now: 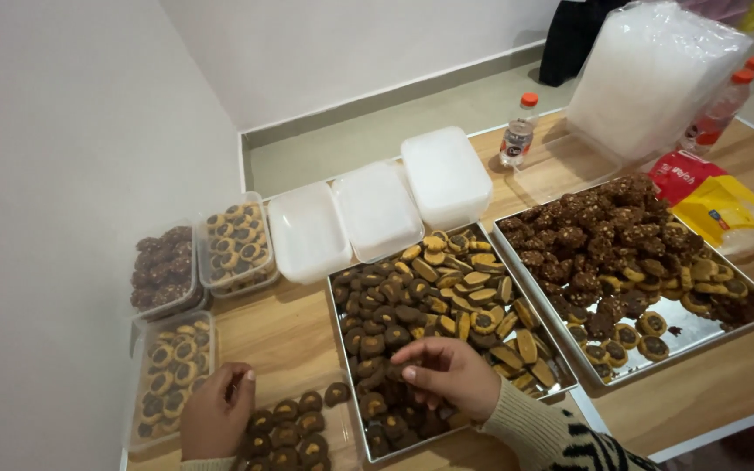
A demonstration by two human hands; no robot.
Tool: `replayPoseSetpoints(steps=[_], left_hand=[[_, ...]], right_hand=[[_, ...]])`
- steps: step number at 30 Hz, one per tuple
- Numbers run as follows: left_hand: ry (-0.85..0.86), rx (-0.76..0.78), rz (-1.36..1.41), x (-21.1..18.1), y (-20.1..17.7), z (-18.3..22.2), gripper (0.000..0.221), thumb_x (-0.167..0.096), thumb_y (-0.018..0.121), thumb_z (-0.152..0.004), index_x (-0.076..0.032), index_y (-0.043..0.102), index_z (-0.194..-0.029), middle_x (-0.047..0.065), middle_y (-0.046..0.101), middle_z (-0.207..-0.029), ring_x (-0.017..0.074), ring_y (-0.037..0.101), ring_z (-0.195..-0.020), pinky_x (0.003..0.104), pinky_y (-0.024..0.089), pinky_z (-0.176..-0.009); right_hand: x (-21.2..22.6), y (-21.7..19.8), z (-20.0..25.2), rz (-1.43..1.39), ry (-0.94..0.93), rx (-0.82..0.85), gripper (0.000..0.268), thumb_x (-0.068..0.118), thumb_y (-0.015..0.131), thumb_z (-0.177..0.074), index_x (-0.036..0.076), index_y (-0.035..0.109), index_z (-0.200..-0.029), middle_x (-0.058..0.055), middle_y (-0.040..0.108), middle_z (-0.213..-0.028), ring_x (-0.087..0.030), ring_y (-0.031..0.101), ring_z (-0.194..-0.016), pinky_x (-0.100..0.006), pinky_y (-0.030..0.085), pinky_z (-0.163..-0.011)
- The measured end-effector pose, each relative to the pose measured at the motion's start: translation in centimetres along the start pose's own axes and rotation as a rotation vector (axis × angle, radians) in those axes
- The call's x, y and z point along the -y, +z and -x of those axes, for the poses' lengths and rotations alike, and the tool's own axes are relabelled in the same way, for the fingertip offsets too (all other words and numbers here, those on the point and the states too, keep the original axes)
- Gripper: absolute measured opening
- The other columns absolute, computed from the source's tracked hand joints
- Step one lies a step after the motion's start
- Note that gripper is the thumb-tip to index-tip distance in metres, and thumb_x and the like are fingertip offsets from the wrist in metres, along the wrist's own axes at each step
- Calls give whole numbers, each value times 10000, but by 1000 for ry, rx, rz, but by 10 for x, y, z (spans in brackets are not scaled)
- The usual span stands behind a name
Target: Arranging cookies from large trays into smaller plastic containers.
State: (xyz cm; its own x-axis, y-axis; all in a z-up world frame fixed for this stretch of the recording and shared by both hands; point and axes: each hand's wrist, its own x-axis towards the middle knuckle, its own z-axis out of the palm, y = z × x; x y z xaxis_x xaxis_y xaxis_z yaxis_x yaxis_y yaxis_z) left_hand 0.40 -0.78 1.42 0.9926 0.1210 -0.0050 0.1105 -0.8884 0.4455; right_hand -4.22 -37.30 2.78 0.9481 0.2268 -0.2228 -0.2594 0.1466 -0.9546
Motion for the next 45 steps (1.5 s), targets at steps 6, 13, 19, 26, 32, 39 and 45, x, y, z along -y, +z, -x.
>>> replayPoseSetpoints(steps=[6, 13, 19, 26, 32, 39, 45], left_hand=[[-2, 9, -3, -2, -1, -1, 352, -450, 491, -988, -205, 740, -957, -18, 650, -671, 162, 634, -633, 308, 431, -608], [25, -30, 29, -2, -1, 2, 298, -418, 526, -967, -213, 743, -948, -20, 697, -701, 163, 652, -666, 315, 451, -625], [217, -159, 49, 25, 18, -9, 225, -410, 562, -927, -237, 707, -928, 6, 658, -702, 246, 657, -730, 412, 455, -665], [276, -184, 87, 21, 13, -6, 255, -412, 539, -945, -214, 699, -942, 21, 697, -788, 257, 667, -760, 424, 455, -660], [212, -96, 141, 13, 2, 1, 240, -390, 583, -963, -218, 708, -1075, 73, 734, -871, 322, 728, -882, 442, 564, -762], [280, -123, 159, 13, 1, 4, 198, -360, 601, -960, -205, 695, -1038, 72, 716, -815, 326, 721, -823, 443, 557, -709], [276, -134, 168, 10, 1, 3, 177, -373, 603, -951, -226, 693, -991, 60, 706, -792, 320, 719, -793, 435, 558, -683]], right_hand=[[-2, -1, -2, -14, -22, 16, 222, 82, 776, -874, -11, 772, -1076, -104, 697, -655, -169, 649, -509, -268, 556, -422], [-1, -4, -4, 28, -36, 35, 283, 86, 810, -837, -6, 761, -1100, -98, 716, -671, -158, 664, -531, -262, 574, -452], [-13, -9, -9, -31, -88, 41, 325, 55, 810, -825, -7, 752, -1138, -92, 672, -618, -135, 620, -512, -255, 506, -439], [-23, -15, -17, 19, -265, 182, 381, -10, 788, -829, -11, 726, -1205, -40, 623, -629, -102, 542, -485, -236, 419, -449], [-27, 11, -30, 200, -412, -30, 498, -109, 832, -718, 0, 759, -1198, -80, 738, -995, -154, 645, -738, -268, 573, -579], [-15, 74, -24, 975, -607, 1, 364, 145, 818, -769, 205, 755, -1122, 23, 786, -982, -258, 662, -938, -381, 527, -798], [-23, 94, -27, 1373, -513, 106, 276, 247, 748, -831, 285, 696, -1099, 99, 746, -1044, -187, 566, -1078, -396, 384, -892]])
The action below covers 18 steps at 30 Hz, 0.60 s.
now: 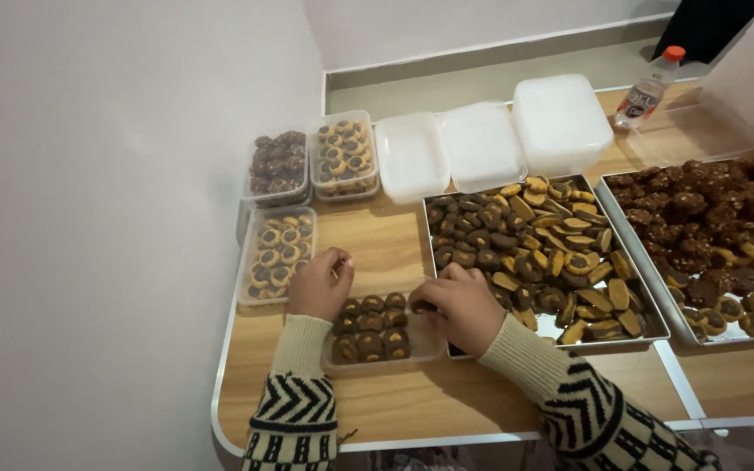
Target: Arranging cookies from large trays into smaller plastic containers.
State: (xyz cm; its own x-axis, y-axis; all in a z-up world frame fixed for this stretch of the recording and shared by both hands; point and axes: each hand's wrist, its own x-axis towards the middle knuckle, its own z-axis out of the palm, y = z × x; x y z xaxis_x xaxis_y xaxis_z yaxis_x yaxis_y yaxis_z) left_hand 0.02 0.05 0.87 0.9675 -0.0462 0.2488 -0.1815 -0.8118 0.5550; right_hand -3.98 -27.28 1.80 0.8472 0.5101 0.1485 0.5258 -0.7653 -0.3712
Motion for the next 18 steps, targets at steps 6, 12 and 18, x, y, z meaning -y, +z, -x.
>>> replayPoseSetpoints(steps=[6, 12, 18], left_hand=[[-2, -8, -9, 2, 4, 0, 170, -381, 600, -949, -238, 689, -977, 40, 703, -773, 296, 722, -769, 424, 559, -671], [-4, -4, -8, -2, 2, 0, 165, -371, 601, -943, -239, 691, -984, 38, 700, -768, 285, 726, -764, 413, 565, -673], [7, -12, -2, -1, 1, 1, 170, -370, 604, -947, -229, 694, -981, 46, 698, -762, 295, 723, -755, 423, 563, -669]], right_hand=[[-1, 24, -2, 167, 27, 112, 312, 347, 764, -832, 289, 618, -1101, 73, 732, -975, -196, 541, -1091, -491, 376, -1003], [3, 24, -6, 149, 65, 154, 273, 376, 768, -823, 294, 623, -1040, 71, 727, -923, -196, 529, -1109, -486, 392, -1020], [2, 28, -8, 229, 35, 95, 261, 399, 766, -809, 293, 632, -1006, 73, 653, -1025, -194, 482, -1092, -512, 314, -1008]])
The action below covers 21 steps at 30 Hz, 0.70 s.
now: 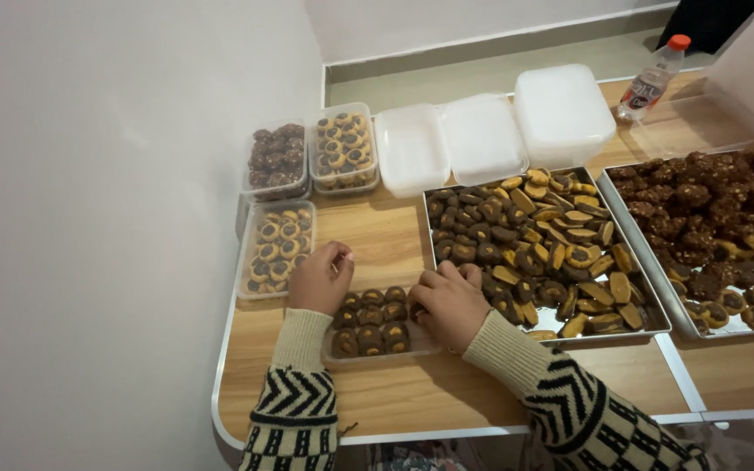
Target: Arranging cookies from large trays into smaller plastic containers.
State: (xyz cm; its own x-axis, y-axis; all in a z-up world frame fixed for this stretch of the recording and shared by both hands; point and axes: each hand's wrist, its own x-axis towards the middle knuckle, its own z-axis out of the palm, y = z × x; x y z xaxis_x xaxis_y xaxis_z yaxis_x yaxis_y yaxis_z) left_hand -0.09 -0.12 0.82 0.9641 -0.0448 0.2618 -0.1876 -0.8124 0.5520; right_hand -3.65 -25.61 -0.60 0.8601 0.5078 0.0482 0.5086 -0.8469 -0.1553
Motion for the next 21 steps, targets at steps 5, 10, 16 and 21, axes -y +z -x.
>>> replayPoseSetpoints(steps=[5, 10, 16, 21], left_hand=[[-16, 24, -9, 3, 2, -1, 184, -388, 589, -948, -237, 690, -977, 45, 691, -762, 297, 721, -762, 437, 564, -682], [-14, 26, -22, 0, 0, -1, 184, -396, 585, -949, -245, 688, -971, 36, 691, -761, 287, 725, -771, 426, 565, -690], [-5, 17, -10, 4, 2, -1, 153, -362, 609, -943, -243, 695, -988, 40, 688, -760, 278, 722, -762, 406, 559, -690], [-7, 23, 3, -1, -1, 0, 162, -346, 612, -940, -219, 698, -991, 54, 694, -766, 294, 723, -769, 417, 556, -686]], right_hand=[[0, 0, 0, -2, 23, 14, 266, 411, 765, -799, 292, 659, -1013, 70, 622, -1029, -187, 470, -1099, -521, 291, -1015], [3, -6, 1, 0, 36, 51, 236, 421, 748, -811, 306, 663, -998, 73, 624, -1002, -189, 481, -1092, -542, 275, -1023], [-2, 10, 1, 12, 61, -53, 252, 376, 766, -785, 260, 624, -959, 54, 596, -988, -201, 485, -1090, -554, 305, -990], [-2, 15, 2, 11, 48, -168, 239, 381, 754, -767, 241, 623, -909, 41, 569, -943, -206, 490, -1040, -534, 318, -955]])
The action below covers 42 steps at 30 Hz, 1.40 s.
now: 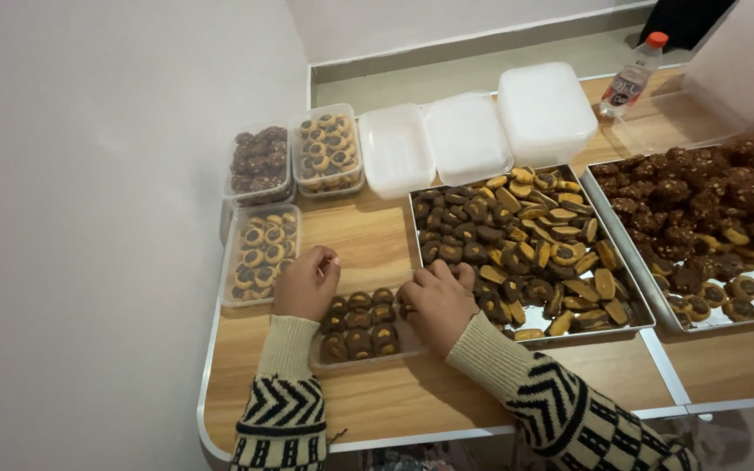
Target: Arranging cookies from large trays into smaller plastic containers.
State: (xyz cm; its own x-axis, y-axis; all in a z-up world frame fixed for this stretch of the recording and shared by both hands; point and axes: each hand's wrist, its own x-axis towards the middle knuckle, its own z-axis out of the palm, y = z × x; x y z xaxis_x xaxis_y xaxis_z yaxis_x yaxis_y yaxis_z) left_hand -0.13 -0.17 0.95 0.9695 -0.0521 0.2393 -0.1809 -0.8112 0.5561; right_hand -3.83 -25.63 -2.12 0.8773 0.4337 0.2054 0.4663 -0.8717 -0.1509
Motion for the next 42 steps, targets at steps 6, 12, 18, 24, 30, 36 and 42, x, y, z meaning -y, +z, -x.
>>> replayPoseSetpoints(steps=[6, 12, 18, 24, 30, 36, 42], left_hand=[[0, 6, -11, 0, -1, 0, 168, -351, 613, -945, -219, 699, -1003, 60, 704, -780, 307, 724, -789, 425, 556, -695], [-24, 24, -10, -2, -3, 0, 169, -360, 604, -952, -230, 698, -1001, 44, 702, -778, 292, 722, -781, 409, 554, -692], [-23, 14, -16, -3, -5, 1, 153, -344, 617, -945, -229, 702, -1000, 61, 704, -790, 308, 722, -791, 422, 554, -698], [3, 9, 7, -3, -4, 1, 153, -323, 613, -948, -207, 702, -995, 68, 702, -783, 307, 716, -769, 410, 551, -685], [-17, 3, 3, -1, -2, 1, 156, -321, 614, -945, -203, 702, -995, 73, 700, -783, 304, 717, -772, 419, 553, -692], [-44, 5, -22, -2, -2, 0, 148, -343, 615, -945, -234, 705, -989, 41, 700, -779, 281, 718, -776, 405, 557, -702], [-35, 4, 8, -5, -4, 1, 149, -330, 614, -946, -217, 704, -984, 54, 697, -770, 288, 713, -759, 413, 554, -693]], right_hand=[[1, -13, -1, -44, 31, 8, 241, 395, 772, -742, 263, 623, -878, 51, 568, -953, -220, 496, -1040, -543, 313, -926], [-38, -70, 1, -196, 158, -128, 218, 447, 794, -765, 309, 658, -865, 71, 612, -952, -230, 551, -1042, -515, 346, -917], [-113, -101, 24, -264, 209, -331, 154, 261, 822, -814, 203, 732, -924, 10, 725, -889, -240, 675, -965, -385, 389, -930], [-176, -73, 40, -212, 349, -202, 220, 400, 760, -833, 355, 738, -1047, 141, 734, -999, -185, 601, -1179, -419, 316, -1008], [-163, -72, 43, -215, 242, -89, 392, 418, 776, -796, 392, 694, -1178, 189, 710, -1201, -176, 527, -1237, -489, 222, -1043], [-156, -76, 43, -164, 212, 28, 475, 362, 781, -768, 341, 663, -1229, 148, 673, -1291, -189, 487, -1262, -508, 225, -1046], [-157, -69, 42, -135, 184, 48, 491, 316, 747, -759, 317, 644, -1239, 111, 656, -1283, -200, 477, -1242, -497, 219, -1020]])
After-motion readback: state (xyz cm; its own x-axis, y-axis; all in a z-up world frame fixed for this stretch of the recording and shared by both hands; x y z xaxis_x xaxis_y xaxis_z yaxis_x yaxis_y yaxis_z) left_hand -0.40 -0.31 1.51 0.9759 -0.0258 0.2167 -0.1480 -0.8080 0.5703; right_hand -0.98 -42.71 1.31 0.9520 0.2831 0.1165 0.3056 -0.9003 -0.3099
